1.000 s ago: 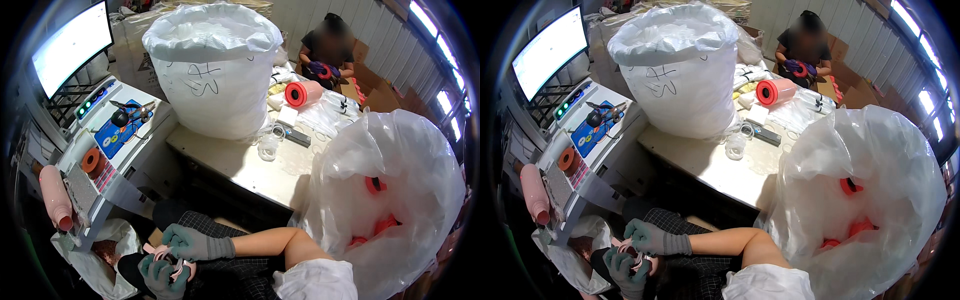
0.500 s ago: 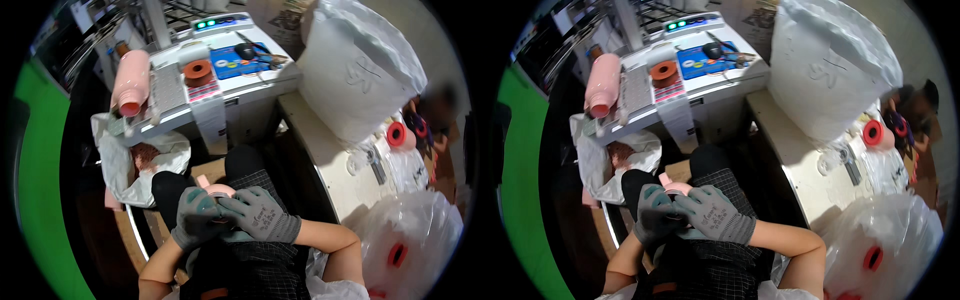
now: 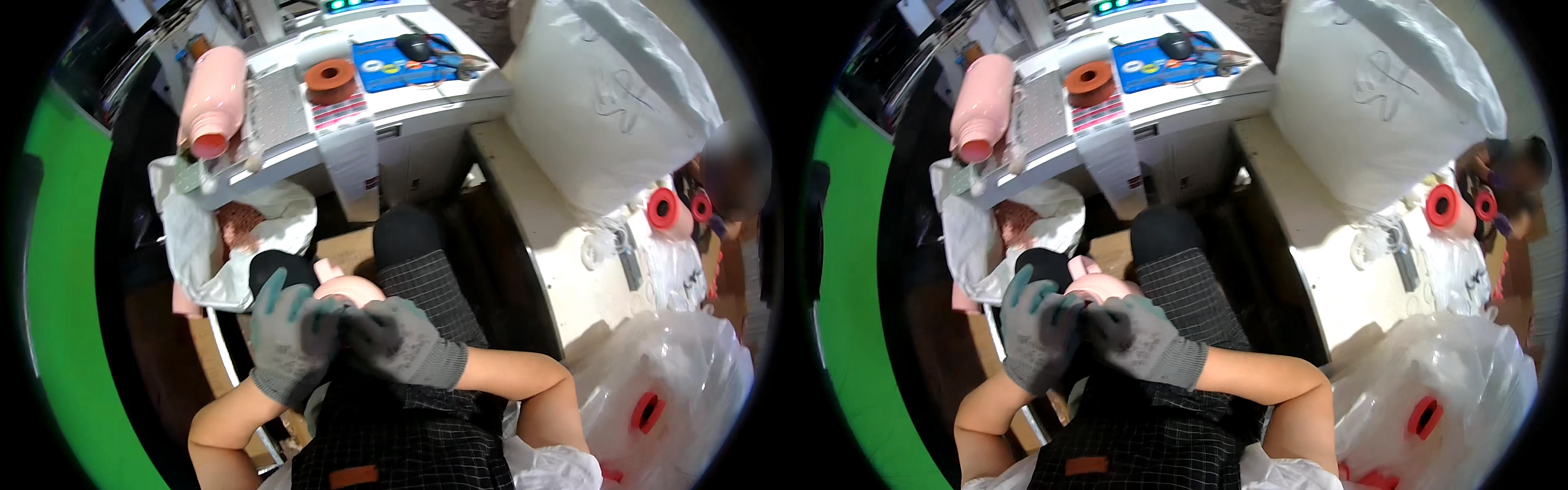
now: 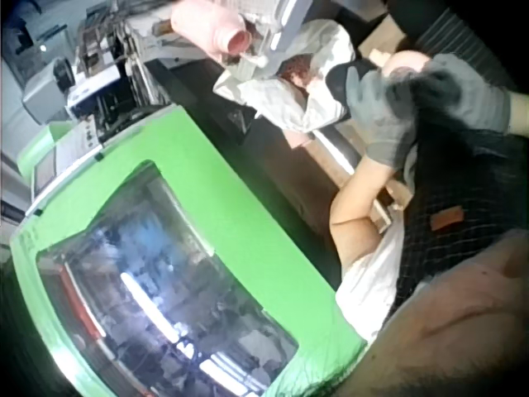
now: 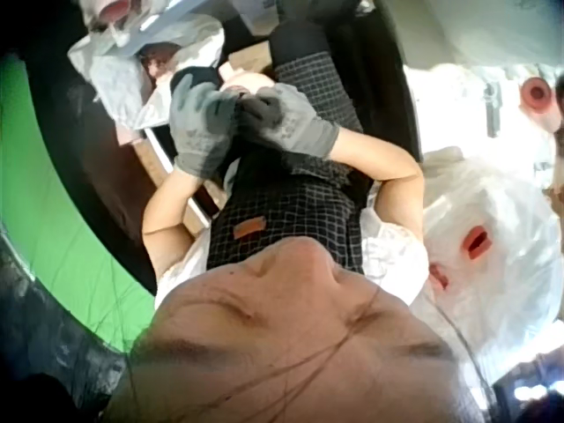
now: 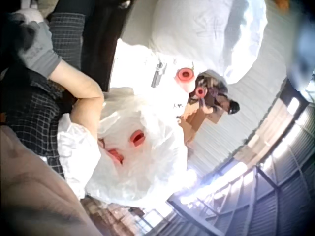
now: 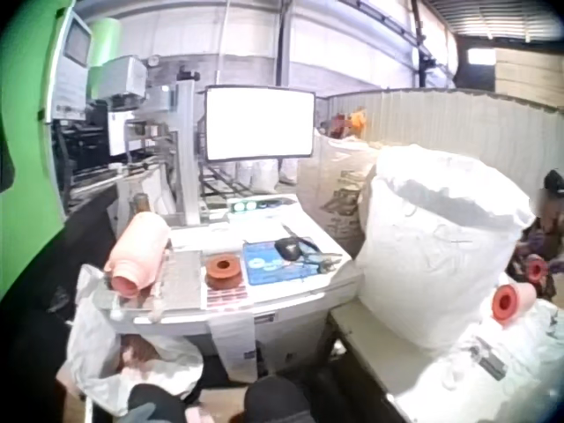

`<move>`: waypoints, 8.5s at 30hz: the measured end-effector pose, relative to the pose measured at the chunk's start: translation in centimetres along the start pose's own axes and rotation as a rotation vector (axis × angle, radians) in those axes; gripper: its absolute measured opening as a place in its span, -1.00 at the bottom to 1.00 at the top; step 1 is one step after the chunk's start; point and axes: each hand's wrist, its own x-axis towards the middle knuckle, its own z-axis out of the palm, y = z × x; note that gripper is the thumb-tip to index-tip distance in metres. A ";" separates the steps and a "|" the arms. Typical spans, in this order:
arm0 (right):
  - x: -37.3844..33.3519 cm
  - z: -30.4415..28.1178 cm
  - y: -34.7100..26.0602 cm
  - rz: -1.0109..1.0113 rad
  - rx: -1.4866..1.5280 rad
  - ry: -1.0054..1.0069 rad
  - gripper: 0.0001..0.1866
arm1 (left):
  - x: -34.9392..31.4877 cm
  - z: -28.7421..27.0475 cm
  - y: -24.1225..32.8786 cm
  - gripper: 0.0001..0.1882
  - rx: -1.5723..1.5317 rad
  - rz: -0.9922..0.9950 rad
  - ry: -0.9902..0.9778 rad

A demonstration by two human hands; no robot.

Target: The person sits on the floor and repeatedly picks up pink plastic containers, applies a printed label to the side of each container, and places the labeled container into a large white plastic bag. The person also handles red plastic rings, placing them into the bag alongside the containers.

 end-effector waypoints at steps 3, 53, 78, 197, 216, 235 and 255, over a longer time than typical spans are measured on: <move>0.9 -0.9 0.0 0.213 0.201 -0.131 -0.72 | 3.3 -1.0 0.3 -0.77 0.076 0.084 -0.158; 3.7 -1.9 11.3 0.815 0.943 0.165 -0.68 | 12.0 8.2 -3.3 -0.74 -0.031 0.156 0.259; 3.2 -2.3 9.7 0.762 1.279 0.335 -0.55 | 5.5 3.0 -5.4 -0.54 -0.165 -0.308 0.378; 35.9 12.6 6.3 0.115 -0.563 -0.110 -0.01 | -6.2 -0.9 -3.0 -0.69 -0.461 -0.230 0.379; 11.6 -3.2 16.7 0.780 1.374 0.081 -0.21 | -6.8 0.8 -8.2 -0.75 -0.372 -0.652 0.916; 3.1 -8.2 6.3 0.774 0.707 -0.279 -0.60 | 7.0 5.2 1.5 -0.53 -0.451 -0.407 0.551; -12.4 -10.5 1.2 0.281 -0.330 0.135 -0.67 | 1.6 12.7 -3.5 -0.64 -1.126 -0.265 -0.541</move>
